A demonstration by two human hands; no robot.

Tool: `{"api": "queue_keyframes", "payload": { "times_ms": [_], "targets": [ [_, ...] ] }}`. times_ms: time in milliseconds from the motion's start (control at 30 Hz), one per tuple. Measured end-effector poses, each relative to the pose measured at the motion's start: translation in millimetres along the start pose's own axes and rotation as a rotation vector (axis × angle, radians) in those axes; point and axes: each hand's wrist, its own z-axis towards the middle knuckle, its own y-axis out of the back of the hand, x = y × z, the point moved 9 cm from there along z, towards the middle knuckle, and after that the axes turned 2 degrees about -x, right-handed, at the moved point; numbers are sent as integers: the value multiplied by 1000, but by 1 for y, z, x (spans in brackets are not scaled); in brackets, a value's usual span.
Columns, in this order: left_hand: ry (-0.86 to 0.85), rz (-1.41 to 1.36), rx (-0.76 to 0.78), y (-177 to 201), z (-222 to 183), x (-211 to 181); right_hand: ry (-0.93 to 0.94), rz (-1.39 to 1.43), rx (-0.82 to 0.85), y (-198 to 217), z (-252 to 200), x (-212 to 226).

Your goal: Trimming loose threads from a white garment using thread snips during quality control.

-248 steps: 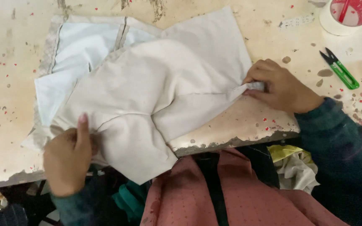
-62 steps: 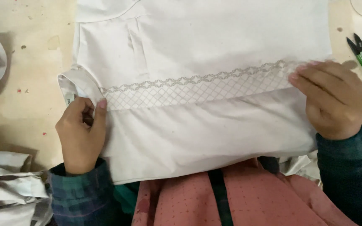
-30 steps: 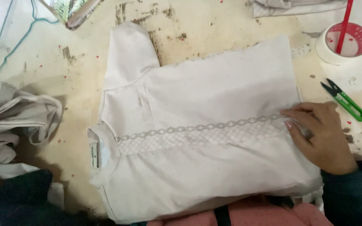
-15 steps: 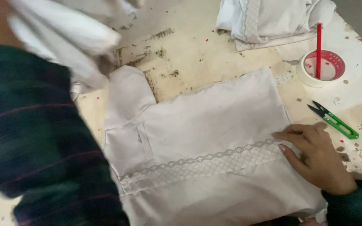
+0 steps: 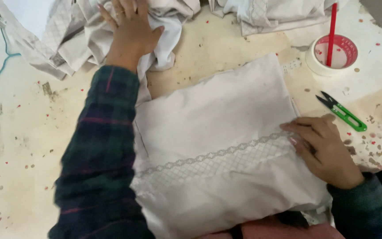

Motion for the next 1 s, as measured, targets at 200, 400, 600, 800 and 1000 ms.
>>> {"api": "queue_keyframes", "payload": {
  "times_ms": [200,400,600,800,1000],
  "targets": [
    [-160,106,-81,96,-218,-60,-24,162,-220,32,0,14],
    [-83,-68,-79,18,-375,-57,-111,126,-242,46,-11,1],
    [27,-143,-34,-23,-385,-52,-195,152,-146,30,-12,-2],
    [90,-605,74,5,-384,-42,-164,-1,-134,22,-17,-8],
    [340,-323,-516,48,-439,21,-56,-202,-52,15,-24,-17]
  ]
}}
